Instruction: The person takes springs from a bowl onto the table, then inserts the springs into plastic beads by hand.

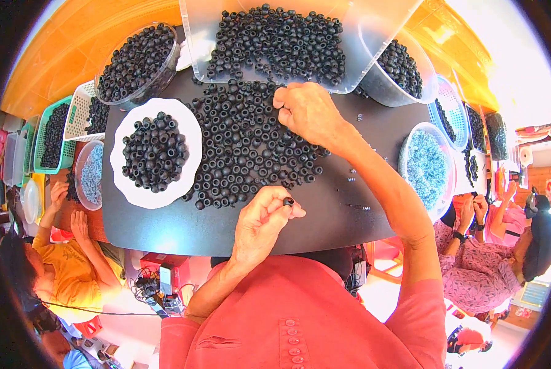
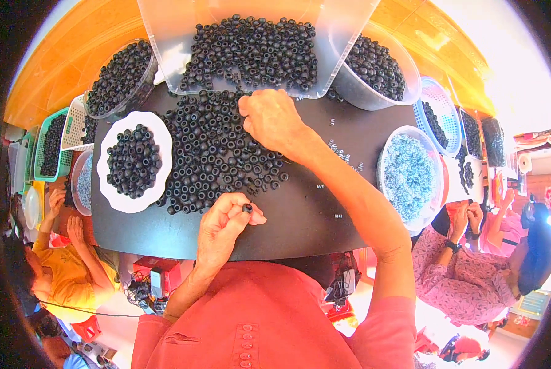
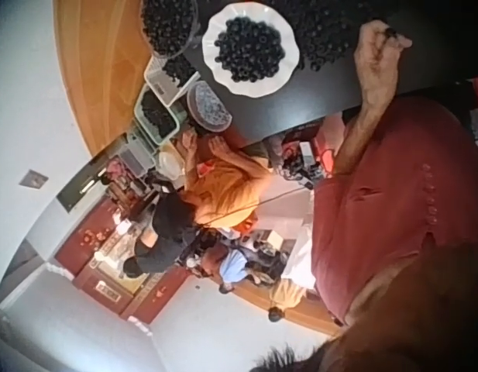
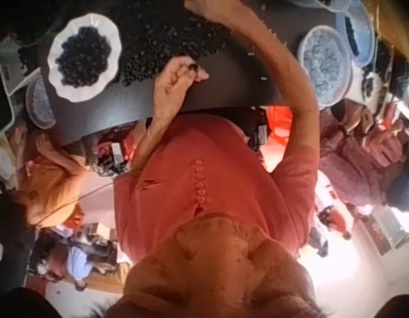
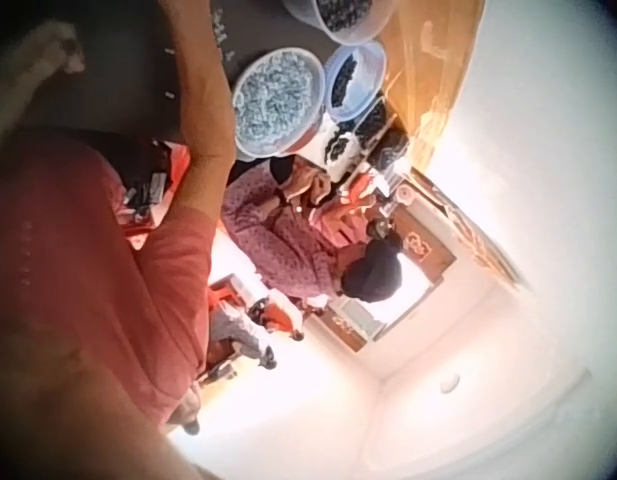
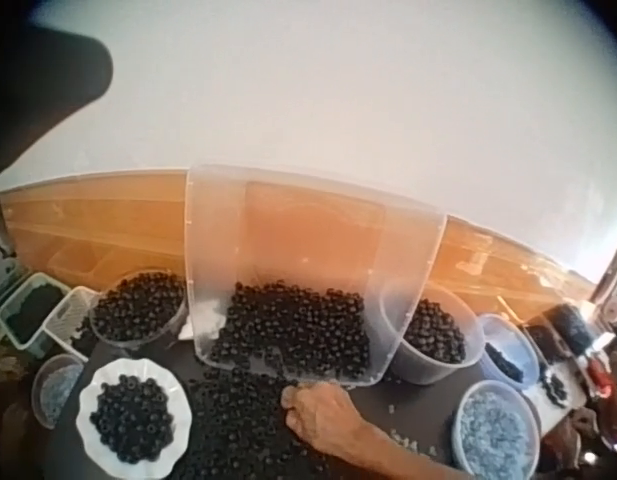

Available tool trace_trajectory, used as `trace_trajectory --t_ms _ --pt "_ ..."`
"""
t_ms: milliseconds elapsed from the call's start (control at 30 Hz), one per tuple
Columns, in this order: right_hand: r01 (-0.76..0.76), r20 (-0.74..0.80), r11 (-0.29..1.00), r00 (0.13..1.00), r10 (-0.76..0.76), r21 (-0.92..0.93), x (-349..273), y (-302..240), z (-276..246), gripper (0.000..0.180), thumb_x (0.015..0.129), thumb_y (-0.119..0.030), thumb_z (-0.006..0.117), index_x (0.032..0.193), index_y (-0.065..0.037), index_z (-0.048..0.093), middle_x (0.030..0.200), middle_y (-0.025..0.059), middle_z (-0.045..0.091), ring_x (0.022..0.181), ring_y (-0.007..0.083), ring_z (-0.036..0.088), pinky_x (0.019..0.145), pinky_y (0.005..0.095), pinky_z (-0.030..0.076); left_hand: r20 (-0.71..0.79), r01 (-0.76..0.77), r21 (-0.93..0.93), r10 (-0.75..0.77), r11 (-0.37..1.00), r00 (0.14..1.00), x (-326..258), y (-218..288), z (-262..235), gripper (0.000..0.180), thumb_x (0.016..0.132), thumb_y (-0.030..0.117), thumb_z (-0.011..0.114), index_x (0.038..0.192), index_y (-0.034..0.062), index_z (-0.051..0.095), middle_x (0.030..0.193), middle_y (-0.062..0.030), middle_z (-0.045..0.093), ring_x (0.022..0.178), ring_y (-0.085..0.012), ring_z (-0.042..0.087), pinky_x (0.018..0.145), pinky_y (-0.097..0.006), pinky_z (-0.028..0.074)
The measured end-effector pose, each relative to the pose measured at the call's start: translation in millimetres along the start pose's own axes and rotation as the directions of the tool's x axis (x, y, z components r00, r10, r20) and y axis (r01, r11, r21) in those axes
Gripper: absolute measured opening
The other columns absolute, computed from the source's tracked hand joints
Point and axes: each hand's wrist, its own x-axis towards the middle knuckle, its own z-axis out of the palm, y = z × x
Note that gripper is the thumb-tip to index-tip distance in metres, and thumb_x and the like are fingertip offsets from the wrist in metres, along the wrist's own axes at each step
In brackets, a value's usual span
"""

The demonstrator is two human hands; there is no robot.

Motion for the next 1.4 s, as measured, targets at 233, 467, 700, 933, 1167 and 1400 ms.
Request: trace_trajectory --t_ms 233,467,700,933,1167,1400 --pt "-0.465 0.252 0.546 0.871 0.421 0.697 -23.2 -7.3 -29.4 0.014 0.079 -0.01 0.061 0.088 -0.003 0.07 0.074 0.0 0.064 0.066 0.0061 0.058 0.062 0.0223 0.048 0.0 -0.041 -0.029 0.041 0.999 0.999 0.5 -3.3 -3.0 0.013 0.091 0.001 0.048 0.104 0.0006 0.051 0.09 -0.0091 0.064 0.085 -0.0144 0.064 0.08 -0.028 0.049" --pt "-0.457 0.413 0.058 0.846 0.338 0.888 -55.4 -11.0 -41.4 0.013 0.085 -0.007 0.062 0.095 0.0 0.065 0.083 0.0044 0.063 0.076 0.0106 0.06 0.071 0.0238 0.049 -0.015 -0.043 -0.009 0.043 0.999 0.999 1.2 -2.7 -3.1 0.011 0.092 0.003 0.048 0.102 0.0004 0.053 0.09 -0.0096 0.065 0.085 -0.0143 0.063 0.08 -0.028 0.049" --pt "-0.366 0.319 0.107 0.897 0.306 0.925 -74.1 -29.9 -38.4 0.01 0.085 -0.003 0.061 0.094 0.0 0.064 0.088 0.0059 0.064 0.08 0.0121 0.061 0.075 0.0257 0.05 -0.027 -0.05 -0.013 0.05 0.999 0.998 2.2 -3.4 -1.8 0.012 0.092 0.004 0.048 0.102 0.0 0.053 0.089 -0.0095 0.065 0.084 -0.014 0.063 0.081 -0.028 0.049" --pt "-0.326 0.256 0.194 0.914 0.315 0.925 -87.8 -51.3 -32.5 0.012 0.084 0.002 0.06 0.093 0.001 0.067 0.096 0.0071 0.065 0.086 0.0135 0.062 0.08 0.0268 0.05 -0.042 -0.057 -0.085 0.054 0.995 0.998 4.2 -4.8 -2.8 0.014 0.092 0.005 0.048 0.104 -0.0005 0.053 0.088 -0.0095 0.066 0.083 -0.0139 0.062 0.082 -0.028 0.049" --pt "-0.307 0.244 0.21 0.928 0.282 0.928 -105.6 -72.7 -16.2 0.017 0.083 0.01 0.057 0.095 0.002 0.065 0.095 0.0076 0.063 0.082 0.0131 0.06 0.074 0.0267 0.051 -0.063 -0.06 -0.115 0.053 0.992 0.997 8.0 -7.7 -2.2 0.016 0.092 0.005 0.048 0.106 -0.0011 0.053 0.086 -0.0079 0.065 0.083 -0.0129 0.062 0.082 -0.027 0.048" --pt "-0.187 0.131 0.207 0.958 0.255 0.96 -108.6 -80.6 -12.0 0.015 0.082 0.009 0.056 0.094 0.002 0.062 0.089 0.0087 0.062 0.069 0.0128 0.061 0.064 0.0271 0.052 -0.055 -0.071 -0.144 0.064 0.987 0.996 7.0 -8.3 -3.0 0.016 0.093 0.006 0.05 0.107 -0.001 0.053 0.085 -0.0044 0.065 0.082 -0.0104 0.061 0.08 -0.025 0.048"
